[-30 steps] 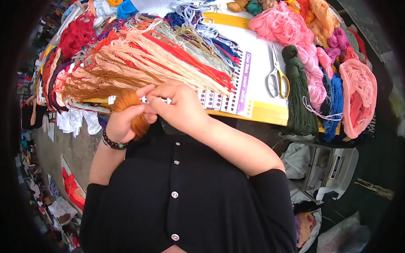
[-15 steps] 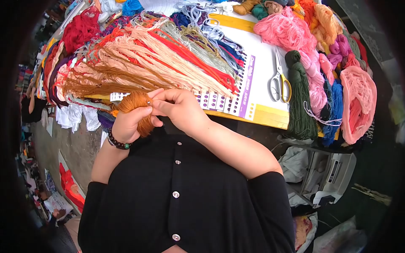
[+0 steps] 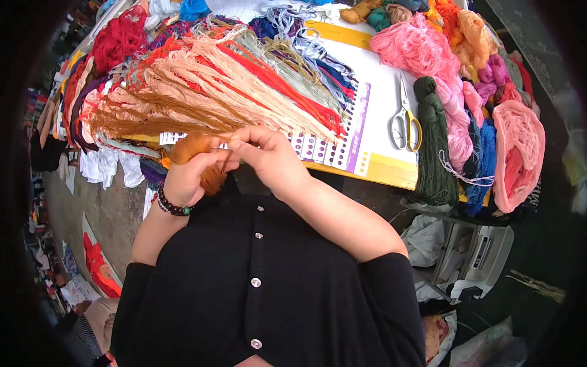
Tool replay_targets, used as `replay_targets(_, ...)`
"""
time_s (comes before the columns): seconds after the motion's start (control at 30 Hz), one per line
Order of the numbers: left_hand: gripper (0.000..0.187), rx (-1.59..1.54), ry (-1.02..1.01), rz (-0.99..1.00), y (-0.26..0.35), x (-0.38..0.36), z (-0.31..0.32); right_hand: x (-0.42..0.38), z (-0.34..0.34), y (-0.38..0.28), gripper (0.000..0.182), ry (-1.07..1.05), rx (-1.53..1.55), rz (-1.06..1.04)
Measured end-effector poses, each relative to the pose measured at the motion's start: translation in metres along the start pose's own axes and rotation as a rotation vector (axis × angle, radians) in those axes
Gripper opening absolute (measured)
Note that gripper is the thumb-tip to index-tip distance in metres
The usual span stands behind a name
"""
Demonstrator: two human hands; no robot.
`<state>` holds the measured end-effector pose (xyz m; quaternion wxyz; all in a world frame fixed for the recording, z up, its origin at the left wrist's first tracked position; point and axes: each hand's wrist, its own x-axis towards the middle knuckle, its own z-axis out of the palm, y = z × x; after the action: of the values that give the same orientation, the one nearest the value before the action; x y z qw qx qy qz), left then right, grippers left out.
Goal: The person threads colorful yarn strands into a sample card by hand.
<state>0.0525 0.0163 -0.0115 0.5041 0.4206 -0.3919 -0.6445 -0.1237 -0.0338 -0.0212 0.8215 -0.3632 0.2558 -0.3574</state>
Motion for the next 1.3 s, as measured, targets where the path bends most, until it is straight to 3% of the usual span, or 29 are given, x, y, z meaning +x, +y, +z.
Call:
replay_targets(0.03,0.029,0.122,-0.023,0.117,0.001,0.002,-0.002,-0.001,-0.004,-0.002,0.011,0.043,0.064,-0.041)
replay_targets(0.07,0.020,-0.185,0.141,0.004,0.004,-0.006,-0.002,-0.002,-0.018,-0.011,0.015,-0.006,0.123,-0.018)
replay_targets(0.13,0.020,-0.469,0.058,0.079,0.015,-0.015,-0.037,-0.026,-0.026,-0.054,0.016,-0.056,0.357,-0.071)
replay_targets(0.17,0.029,-0.626,0.018,0.073,0.021,-0.022,-0.067,-0.040,-0.044,-0.072,0.015,-0.167,0.510,-0.150)
replay_targets(0.2,0.037,-0.607,0.244,0.105,0.035,-0.033,-0.089,-0.059,-0.055,-0.098,0.011,-0.027,0.495,-0.209)
replay_targets(0.23,0.044,-0.658,0.156,0.172,0.044,-0.041,-0.126,-0.074,-0.083,-0.124,0.014,0.035,0.274,-0.291)
replay_targets(0.27,0.044,-0.665,0.114,0.240,0.053,-0.050,-0.156,-0.090,-0.102,-0.144,0.019,0.331,-0.032,-0.406)
replay_targets(0.3,0.046,-0.644,0.181,0.298,0.061,-0.062,-0.179,-0.106,-0.131,-0.165,0.016,0.407,-0.322,-0.532)
replay_targets(0.33,0.046,-0.548,0.258,0.302,0.066,-0.073,-0.192,-0.119,-0.168,-0.180,0.015,0.934,-0.661,-0.714)
replay_targets(0.37,0.047,-0.451,0.334,0.301,0.073,-0.080,-0.197,-0.134,-0.192,-0.191,0.016,1.255,-1.062,-0.778)
replay_targets(0.4,0.048,-0.349,0.464,0.261,0.081,-0.074,-0.163,-0.136,-0.188,-0.191,0.017,1.300,-1.213,-0.797)
replay_targets(0.43,0.046,-0.316,0.376,0.202,0.074,-0.065,-0.145,-0.134,-0.182,-0.189,0.017,1.338,-1.365,-0.818)
replay_targets(0.47,0.045,-0.281,0.287,0.143,0.067,-0.053,-0.126,-0.123,-0.177,-0.175,0.017,1.138,-1.257,-0.839)
replay_targets(0.5,0.042,-0.291,0.285,0.032,0.058,-0.037,-0.095,-0.105,-0.146,-0.156,0.017,1.054,-1.249,-0.634)
replay_targets(0.57,0.040,-0.462,-0.007,-0.207,0.028,-0.003,-0.053,-0.072,-0.118,-0.112,0.022,0.720,-1.345,-0.264)
replay_targets(0.6,0.038,-0.405,-0.057,-0.323,0.017,0.011,-0.029,-0.053,-0.114,-0.081,0.022,0.507,-1.124,-0.191)
replay_targets(0.63,0.037,-0.308,-0.051,-0.442,0.007,0.024,-0.005,-0.039,-0.104,-0.064,0.023,0.456,-1.066,0.089)
replay_targets(0.67,0.040,-0.265,-0.085,-0.521,-0.004,0.038,0.009,-0.027,-0.117,-0.036,0.024,0.319,-1.198,-0.083)
replay_targets(0.73,0.037,-0.124,-0.091,-0.584,-0.028,0.059,0.025,-0.015,-0.107,-0.017,0.023,0.331,-1.077,0.132)
replay_targets(0.9,0.029,-0.025,0.047,-0.633,-0.057,0.079,0.042,-0.002,-0.117,-0.005,0.024,0.303,-0.991,0.256)
replay_targets(0.97,0.024,-0.020,0.155,-0.557,-0.066,0.083,0.048,-0.002,-0.113,-0.011,0.024,0.339,-0.953,0.291)
replay_targets(1.0,0.014,-0.091,0.147,-0.502,-0.063,0.082,0.057,-0.002,-0.111,-0.015,0.024,0.338,-0.920,0.328)
replay_targets(1.1,0.008,-0.068,0.162,-0.428,-0.083,0.089,0.058,-0.001,-0.111,-0.020,0.023,0.343,-0.850,0.374)
replay_targets(1.3,0.015,0.162,0.233,-0.351,-0.096,0.096,0.063,0.003,-0.110,-0.018,0.024,0.322,-0.872,0.381)
